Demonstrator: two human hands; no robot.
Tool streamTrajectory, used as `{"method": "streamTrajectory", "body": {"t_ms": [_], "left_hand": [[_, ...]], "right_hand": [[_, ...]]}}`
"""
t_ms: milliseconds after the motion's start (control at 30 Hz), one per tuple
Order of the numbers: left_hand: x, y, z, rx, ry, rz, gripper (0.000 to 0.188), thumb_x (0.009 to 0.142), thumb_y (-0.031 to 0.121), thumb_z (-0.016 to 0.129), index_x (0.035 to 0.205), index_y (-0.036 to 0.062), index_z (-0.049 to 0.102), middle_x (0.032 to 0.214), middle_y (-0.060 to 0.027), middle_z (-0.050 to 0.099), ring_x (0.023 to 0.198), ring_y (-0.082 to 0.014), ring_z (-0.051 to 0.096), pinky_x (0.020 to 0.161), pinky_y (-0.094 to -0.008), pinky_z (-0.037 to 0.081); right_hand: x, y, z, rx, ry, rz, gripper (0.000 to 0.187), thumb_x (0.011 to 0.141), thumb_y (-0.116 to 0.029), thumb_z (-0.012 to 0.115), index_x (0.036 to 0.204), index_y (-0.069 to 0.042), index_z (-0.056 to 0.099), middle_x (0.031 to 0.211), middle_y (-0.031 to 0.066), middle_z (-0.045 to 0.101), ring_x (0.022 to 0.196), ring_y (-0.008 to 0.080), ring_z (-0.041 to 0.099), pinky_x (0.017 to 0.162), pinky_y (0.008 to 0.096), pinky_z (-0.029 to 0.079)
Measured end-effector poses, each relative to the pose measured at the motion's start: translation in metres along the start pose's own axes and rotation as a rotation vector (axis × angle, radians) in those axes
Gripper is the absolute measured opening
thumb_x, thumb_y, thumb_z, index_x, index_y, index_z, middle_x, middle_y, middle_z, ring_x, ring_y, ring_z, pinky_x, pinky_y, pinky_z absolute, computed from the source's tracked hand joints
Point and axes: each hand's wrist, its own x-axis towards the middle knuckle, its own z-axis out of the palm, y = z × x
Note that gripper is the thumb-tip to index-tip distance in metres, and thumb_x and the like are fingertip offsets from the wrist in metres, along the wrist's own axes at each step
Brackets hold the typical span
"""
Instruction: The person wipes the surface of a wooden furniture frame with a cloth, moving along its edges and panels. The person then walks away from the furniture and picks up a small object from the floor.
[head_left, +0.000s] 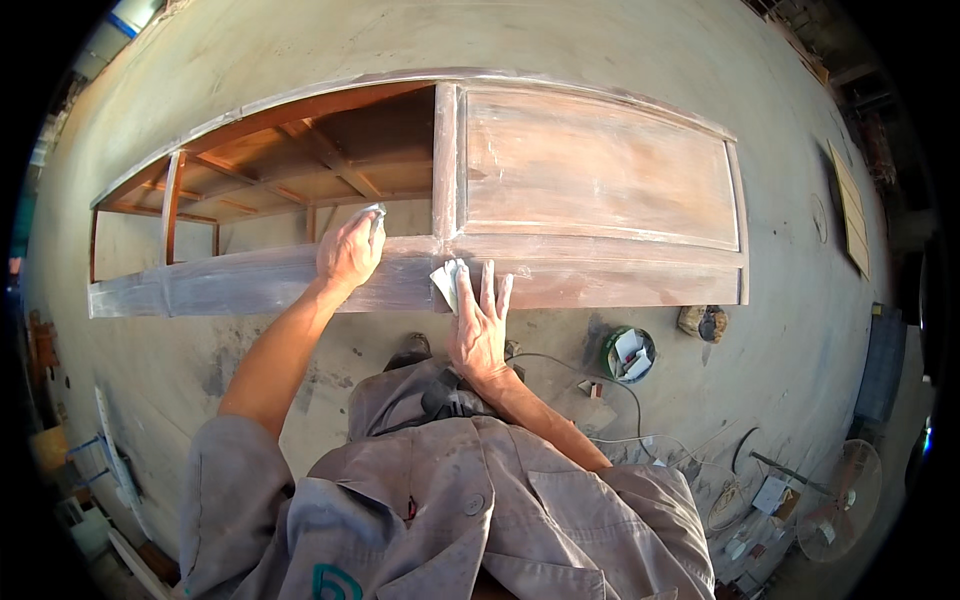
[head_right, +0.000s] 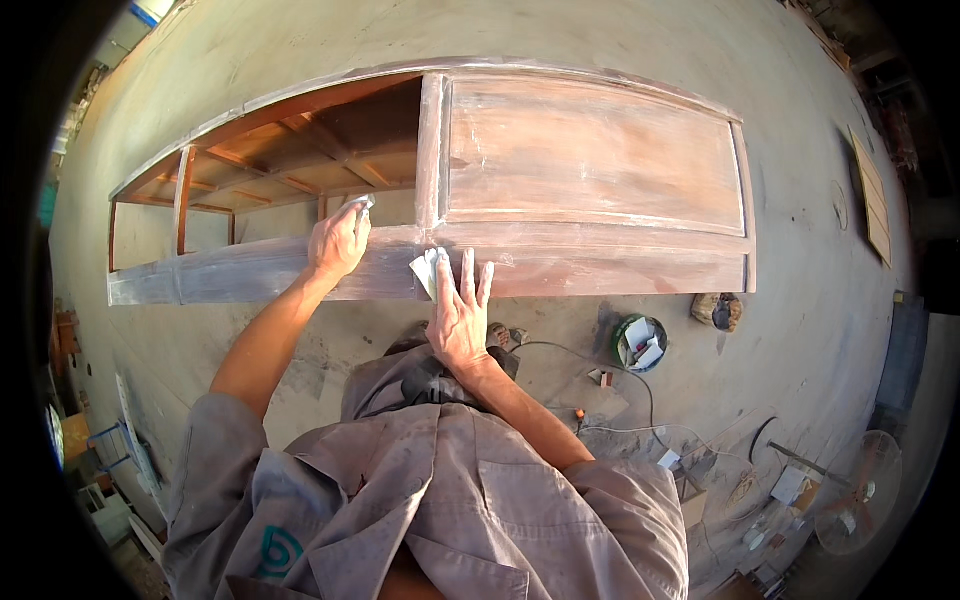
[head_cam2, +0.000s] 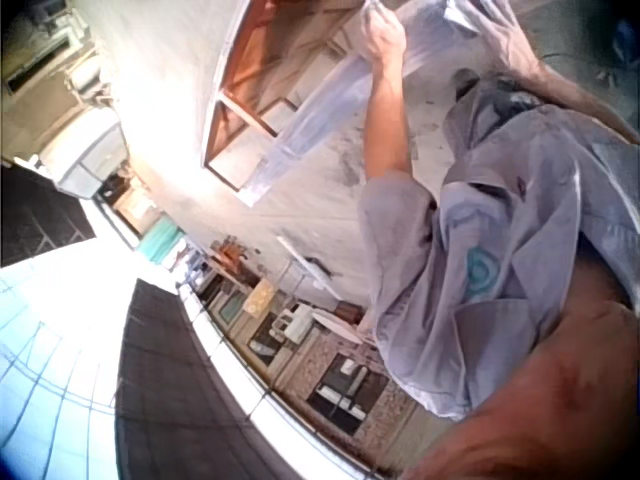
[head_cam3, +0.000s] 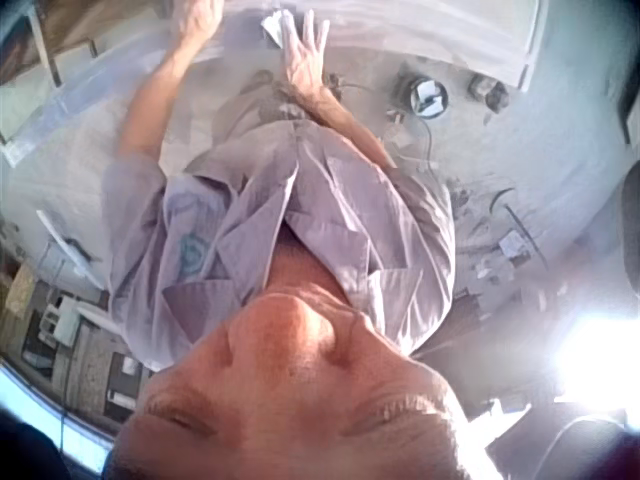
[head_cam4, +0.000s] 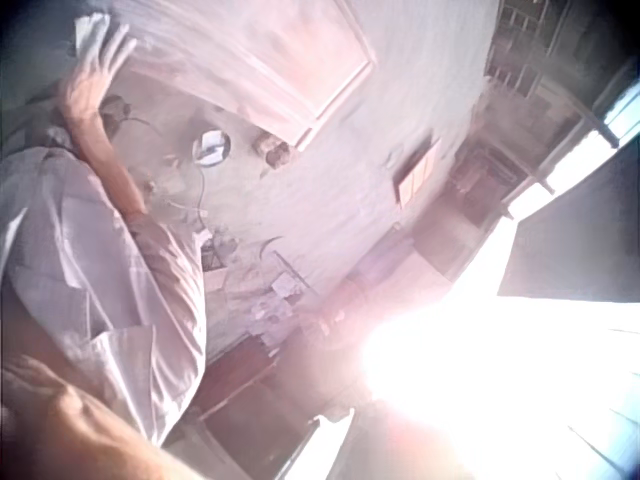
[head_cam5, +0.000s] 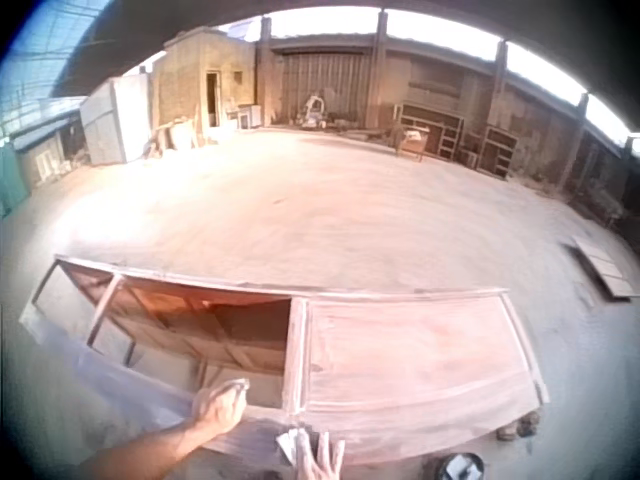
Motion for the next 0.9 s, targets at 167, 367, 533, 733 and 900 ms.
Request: {"method": "streamTrajectory", "body": {"t_ms": [167, 367, 533, 733, 900], "left_hand": [[-0.001, -0.006, 0.005, -0.006, 0.032, 0.041, 0.03, 0.1, 0.026, 0.06, 0.116, 0.005, 0.072, 0.115, -0.0155, 0.075, 0.095, -0.038, 0.073, 0.081, -0.0455, 0.06], [0.0, 0.001, 0.002, -0.019, -0.044, 0.046, 0.032, 0.099, 0.027, 0.06, 0.121, 0.0057, 0.07, 0.116, -0.0162, 0.074, 0.098, -0.0373, 0.073, 0.082, -0.0468, 0.06], [0.001, -0.003, 0.004, -0.031, -0.04, 0.093, 0.032, 0.099, 0.026, 0.06, 0.123, 0.0055, 0.068, 0.118, -0.0161, 0.074, 0.1, -0.038, 0.072, 0.083, -0.0469, 0.06], [0.001, -0.011, 0.008, -0.046, -0.033, 0.11, 0.033, 0.1, 0.025, 0.06, 0.124, 0.0047, 0.069, 0.12, -0.0161, 0.073, 0.1, -0.0388, 0.072, 0.084, -0.0474, 0.059], [0.003, -0.002, 0.004, -0.03, -0.073, 0.11, 0.032, 0.103, 0.026, 0.055, 0.123, 0.0056, 0.069, 0.117, -0.0164, 0.074, 0.098, -0.0388, 0.072, 0.083, -0.0467, 0.059]], "right_hand": [[-0.019, -0.017, 0.004, -0.033, 0.024, 0.092, 0.069, 0.084, 0.0, 0.057, 0.151, 0.01, 0.041, 0.149, 0.0235, 0.053, 0.151, 0.0527, 0.027, 0.124, 0.0696, 0.011], [-0.029, -0.044, 0.008, -0.027, 0.063, 0.264, 0.067, 0.085, -0.001, 0.058, 0.15, 0.008, 0.045, 0.146, 0.0254, 0.056, 0.154, 0.0498, 0.025, 0.125, 0.0683, 0.007], [-0.008, -0.043, 0.007, -0.096, 0.13, 0.335, 0.07, 0.085, -0.001, 0.057, 0.153, 0.002, 0.042, 0.149, 0.0189, 0.056, 0.154, 0.0515, 0.022, 0.124, 0.0712, 0.008], [-0.014, 0.033, -0.043, -0.368, 0.207, 0.349, 0.067, 0.088, -0.004, 0.058, 0.153, -0.005, 0.046, 0.144, 0.0146, 0.063, 0.152, 0.0509, 0.029, 0.126, 0.0667, 0.011], [-0.006, -0.027, 0.028, -0.184, 0.267, 0.374, 0.068, 0.086, -0.001, 0.055, 0.153, -0.001, 0.044, 0.148, 0.0174, 0.057, 0.153, 0.0473, 0.028, 0.125, 0.0678, 0.01]]}}
